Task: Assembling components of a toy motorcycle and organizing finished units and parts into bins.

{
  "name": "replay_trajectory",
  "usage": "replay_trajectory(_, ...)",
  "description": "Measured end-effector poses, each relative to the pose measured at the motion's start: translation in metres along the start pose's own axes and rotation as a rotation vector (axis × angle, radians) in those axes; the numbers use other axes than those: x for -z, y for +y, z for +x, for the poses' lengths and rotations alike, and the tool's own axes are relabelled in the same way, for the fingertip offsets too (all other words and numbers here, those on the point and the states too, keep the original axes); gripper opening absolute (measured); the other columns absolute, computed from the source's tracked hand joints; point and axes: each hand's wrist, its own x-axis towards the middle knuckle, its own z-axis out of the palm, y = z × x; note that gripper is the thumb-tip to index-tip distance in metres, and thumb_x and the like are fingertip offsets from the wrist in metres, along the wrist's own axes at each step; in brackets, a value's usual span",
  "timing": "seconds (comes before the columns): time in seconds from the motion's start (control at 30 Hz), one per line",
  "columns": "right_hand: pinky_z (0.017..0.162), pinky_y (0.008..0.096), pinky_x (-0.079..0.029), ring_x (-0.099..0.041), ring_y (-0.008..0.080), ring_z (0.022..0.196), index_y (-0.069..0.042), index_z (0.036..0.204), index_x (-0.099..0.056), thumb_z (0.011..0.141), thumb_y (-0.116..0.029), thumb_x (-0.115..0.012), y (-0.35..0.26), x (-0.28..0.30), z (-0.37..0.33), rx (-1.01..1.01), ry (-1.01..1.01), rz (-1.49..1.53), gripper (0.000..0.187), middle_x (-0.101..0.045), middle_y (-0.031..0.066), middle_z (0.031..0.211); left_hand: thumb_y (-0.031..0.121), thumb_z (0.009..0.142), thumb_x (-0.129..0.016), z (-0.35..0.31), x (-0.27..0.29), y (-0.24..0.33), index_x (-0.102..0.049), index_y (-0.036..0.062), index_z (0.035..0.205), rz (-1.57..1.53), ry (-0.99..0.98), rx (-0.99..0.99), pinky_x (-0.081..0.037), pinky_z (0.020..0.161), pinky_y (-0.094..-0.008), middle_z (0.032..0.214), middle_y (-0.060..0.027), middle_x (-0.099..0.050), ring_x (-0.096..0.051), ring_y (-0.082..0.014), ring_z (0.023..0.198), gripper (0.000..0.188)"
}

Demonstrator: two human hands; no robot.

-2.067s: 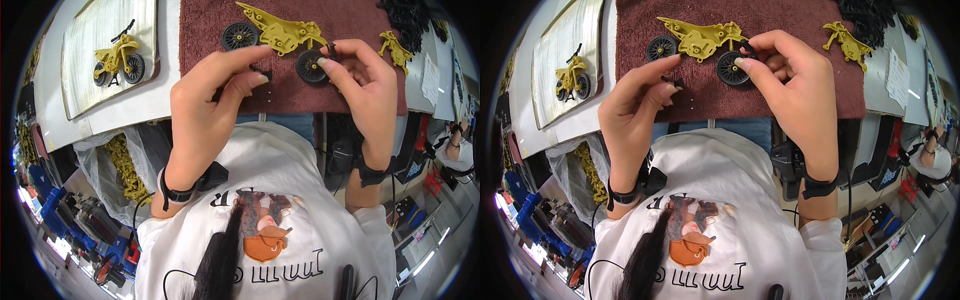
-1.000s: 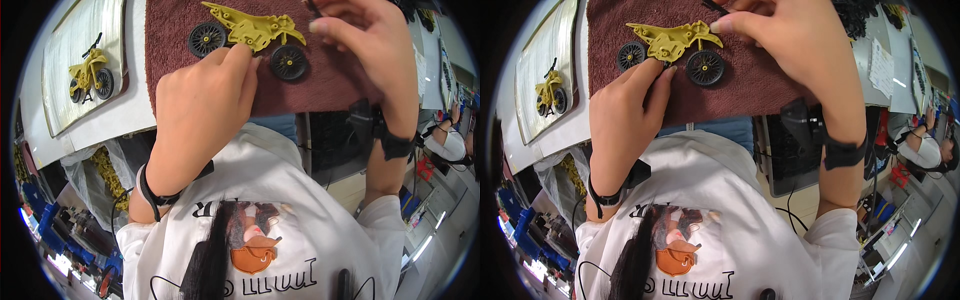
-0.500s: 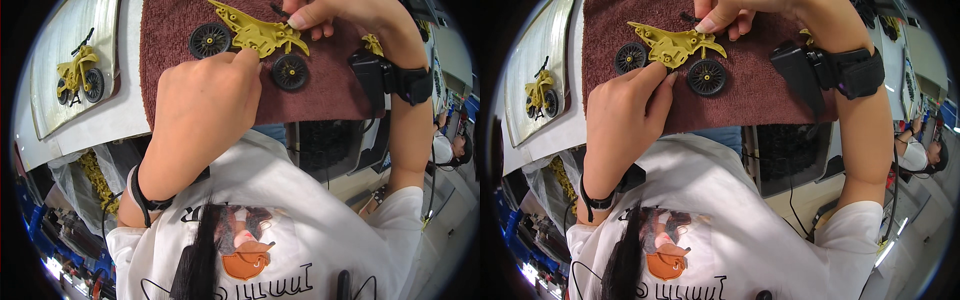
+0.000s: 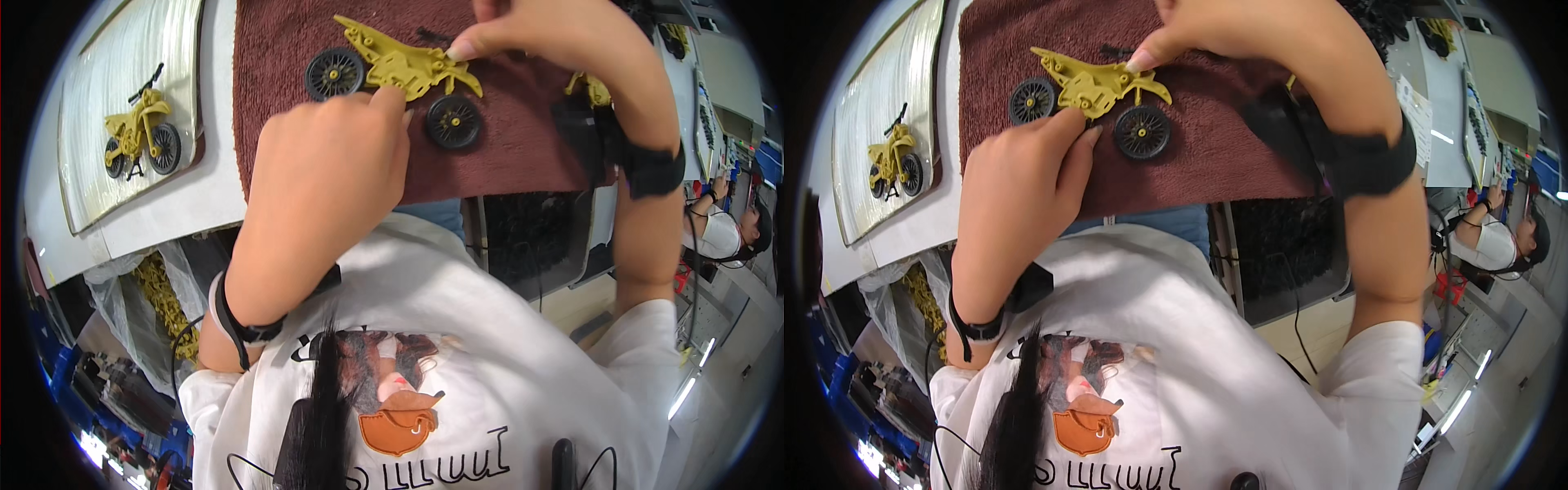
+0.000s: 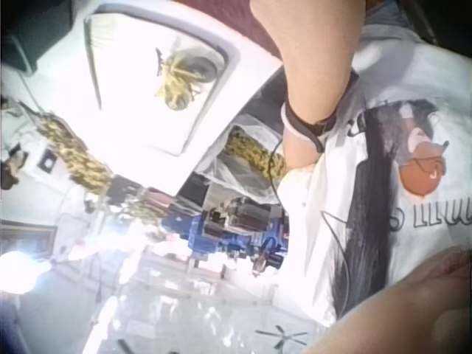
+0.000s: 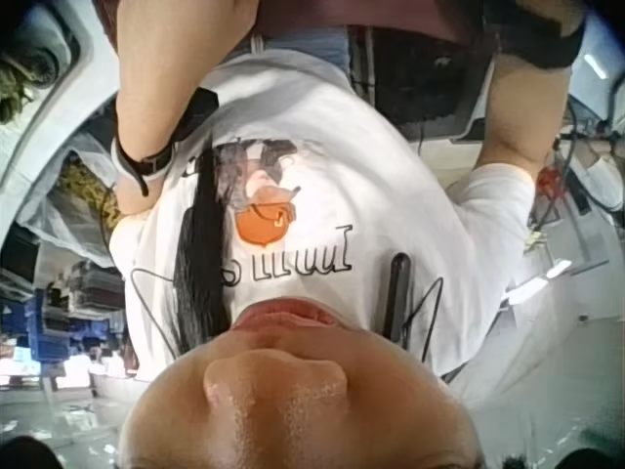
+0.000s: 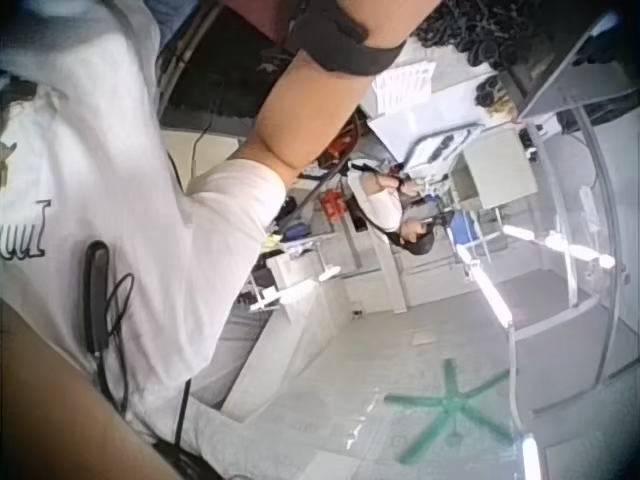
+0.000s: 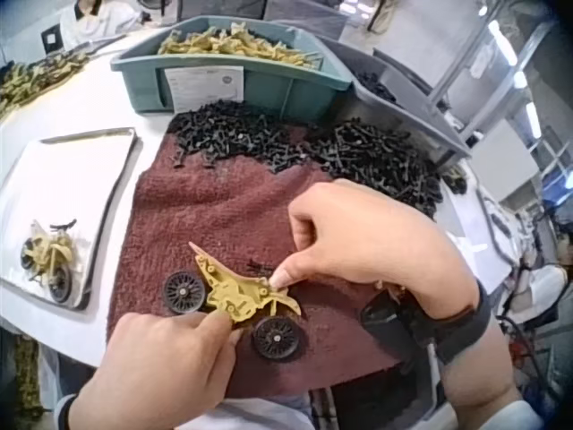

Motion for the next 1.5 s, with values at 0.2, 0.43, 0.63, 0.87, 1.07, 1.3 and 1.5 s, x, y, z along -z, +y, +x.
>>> replay_trajectory(0.2,0.062,0.0251,-0.046,-0.055,0.0096,0.071,-0.006,0.105,-0.065,0.073,-0.008,-0.076,0.184,-0.07,0.012,0.371,0.66,0.312,0.034,-0.062,0.0025,0.083,0.022,0.087,-0.063,-0.006,-0.002,0.025,-0.055,0.0046,0.071,-0.05,0.007,0.053,-0.044,0.05,-0.0434,0.062,-0.0148,-0.059,-0.058,-0.0354,0.056,0.024)
replay_trajectory(0.43,0.069,0.0306,-0.046,-0.055,0.0196,0.074,-0.009,0.108,-0.063,0.068,-0.01,-0.077,0.164,-0.081,-0.009,0.394,0.551,0.386,0.042,-0.059,0.0066,0.089,0.021,0.084,-0.069,-0.015,0.025,0.021,-0.06,0.0016,0.078,-0.165,-0.103,0.121,-0.038,0.045,-0.0298,0.056,-0.0078,-0.055,-0.051,-0.0174,0.047,0.023)
replay_trajectory(0.63,0.074,0.0217,-0.043,-0.052,0.0088,0.081,-0.006,0.11,-0.063,0.075,0.003,-0.064,0.139,-0.072,-0.03,0.942,0.49,0.842,0.037,-0.053,0.0014,0.102,0.006,0.078,-0.072,0.002,0.043,0.008,-0.063,0.0,0.105,-0.358,0.149,-0.068,-0.047,0.069,-0.0255,0.094,-0.0086,-0.067,-0.062,-0.0141,0.079,0.029)
replay_trajectory(0.87,0.087,0.0252,-0.043,-0.055,0.0166,0.101,0.001,0.098,-0.066,0.076,-0.01,-0.079,0.097,-0.089,-0.013,1.183,0.067,1.119,0.028,-0.05,0.0117,0.111,0.003,0.067,-0.073,0.019,0.04,-0.005,-0.058,-0.0011,0.111,-0.272,0.019,-0.403,-0.048,0.087,-0.0343,0.111,-0.0141,-0.061,-0.06,-0.0321,0.102,0.047)
replay_trajectory(1.07,0.082,0.0258,-0.048,-0.058,0.0152,0.096,0.004,0.101,-0.065,0.076,-0.002,-0.075,0.067,-0.113,-0.014,0.74,0.253,1.34,0.027,-0.052,0.0097,0.108,0.005,0.067,-0.075,0.02,0.038,-0.016,-0.059,0.0009,0.111,-0.232,-0.03,-0.3,-0.048,0.084,-0.0347,0.106,-0.0111,-0.061,-0.061,-0.0296,0.097,0.047)
replay_trajectory(1.3,0.072,0.0265,-0.049,-0.063,0.0185,0.083,0.002,0.087,-0.067,0.069,-0.002,-0.077,0.052,-0.113,-0.016,0.626,0.669,1.047,0.021,-0.064,0.0114,0.089,0.012,0.076,-0.072,0.024,0.039,-0.02,-0.061,0.0017,0.107,-0.031,0.029,-0.307,-0.05,0.079,-0.0363,0.099,-0.0114,-0.059,-0.06,-0.0306,0.082,0.034)
replay_trajectory(1.5,0.063,0.0245,-0.049,-0.062,0.0153,0.076,0.001,0.089,-0.065,0.074,-0.003,-0.074,0.051,-0.124,-0.007,0.822,1.129,0.509,0.018,-0.064,0.0095,0.088,0.011,0.072,-0.074,0.018,0.026,-0.02,-0.063,0.0031,0.109,-0.08,0.025,-0.262,-0.048,0.082,-0.0365,0.104,-0.0115,-0.059,-0.06,-0.0305,0.092,0.039)
